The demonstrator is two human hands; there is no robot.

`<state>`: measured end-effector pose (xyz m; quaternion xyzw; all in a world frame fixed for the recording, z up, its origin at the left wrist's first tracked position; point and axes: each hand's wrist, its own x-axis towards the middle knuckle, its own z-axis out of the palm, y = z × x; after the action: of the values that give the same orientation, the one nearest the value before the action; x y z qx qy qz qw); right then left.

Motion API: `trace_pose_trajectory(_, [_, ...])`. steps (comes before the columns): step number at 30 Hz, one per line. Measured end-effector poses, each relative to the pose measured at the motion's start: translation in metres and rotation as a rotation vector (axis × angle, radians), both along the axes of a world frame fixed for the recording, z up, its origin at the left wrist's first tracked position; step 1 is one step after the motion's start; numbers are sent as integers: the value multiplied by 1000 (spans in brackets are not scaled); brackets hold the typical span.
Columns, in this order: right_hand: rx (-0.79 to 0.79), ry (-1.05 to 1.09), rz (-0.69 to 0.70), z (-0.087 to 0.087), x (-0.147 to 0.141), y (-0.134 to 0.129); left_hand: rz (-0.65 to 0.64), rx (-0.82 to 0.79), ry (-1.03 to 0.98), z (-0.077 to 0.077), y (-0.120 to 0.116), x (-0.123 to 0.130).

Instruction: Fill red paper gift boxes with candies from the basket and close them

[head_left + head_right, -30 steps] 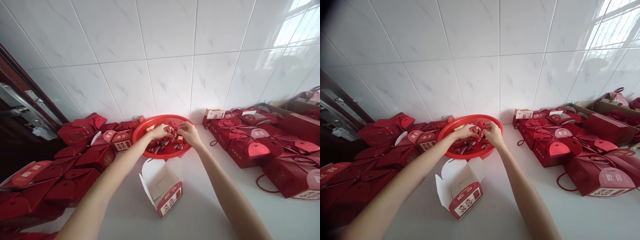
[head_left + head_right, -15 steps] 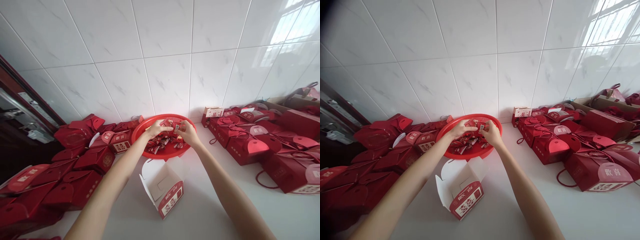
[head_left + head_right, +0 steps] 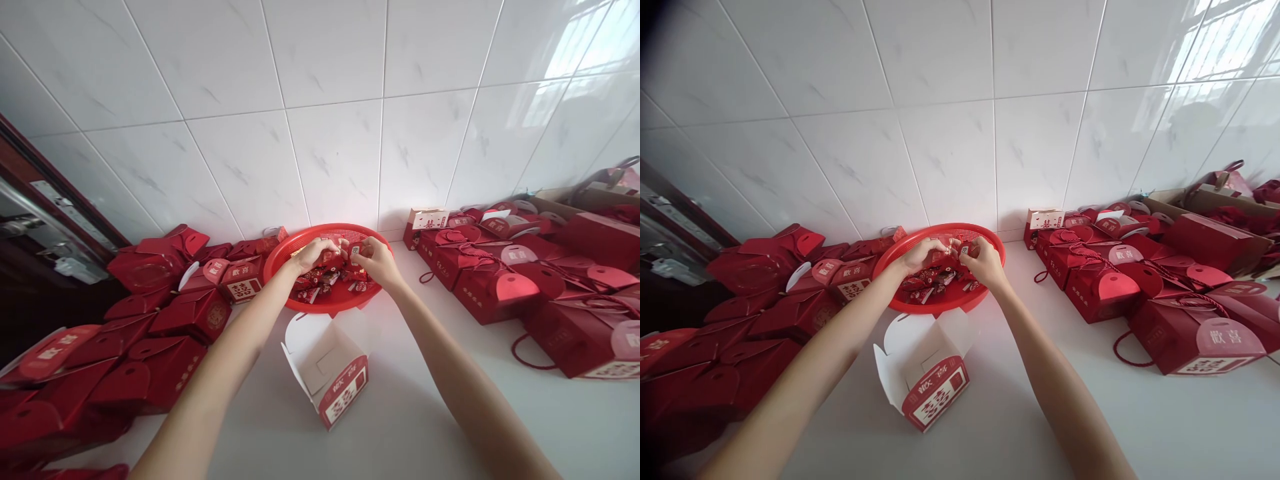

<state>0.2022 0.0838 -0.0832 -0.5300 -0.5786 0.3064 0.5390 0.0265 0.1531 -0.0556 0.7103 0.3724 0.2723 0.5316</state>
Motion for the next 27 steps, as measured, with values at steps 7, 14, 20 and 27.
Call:
trace_pose_trajectory(7, [18, 7, -27, -3, 2, 5, -1, 98, 169, -4, 1, 0])
trace_pose_trajectory(14, [31, 3, -25, -1, 1, 3, -111, 139, 417, -4, -1, 0])
trace_pose_trajectory(20, [7, 28, -92, -1, 2, 4, -195, 150, 665, -7, -5, -1])
trace_pose_trajectory(27, [-26, 2, -109, -4, 2, 9, -158, 276, 1010, -13, -5, 5])
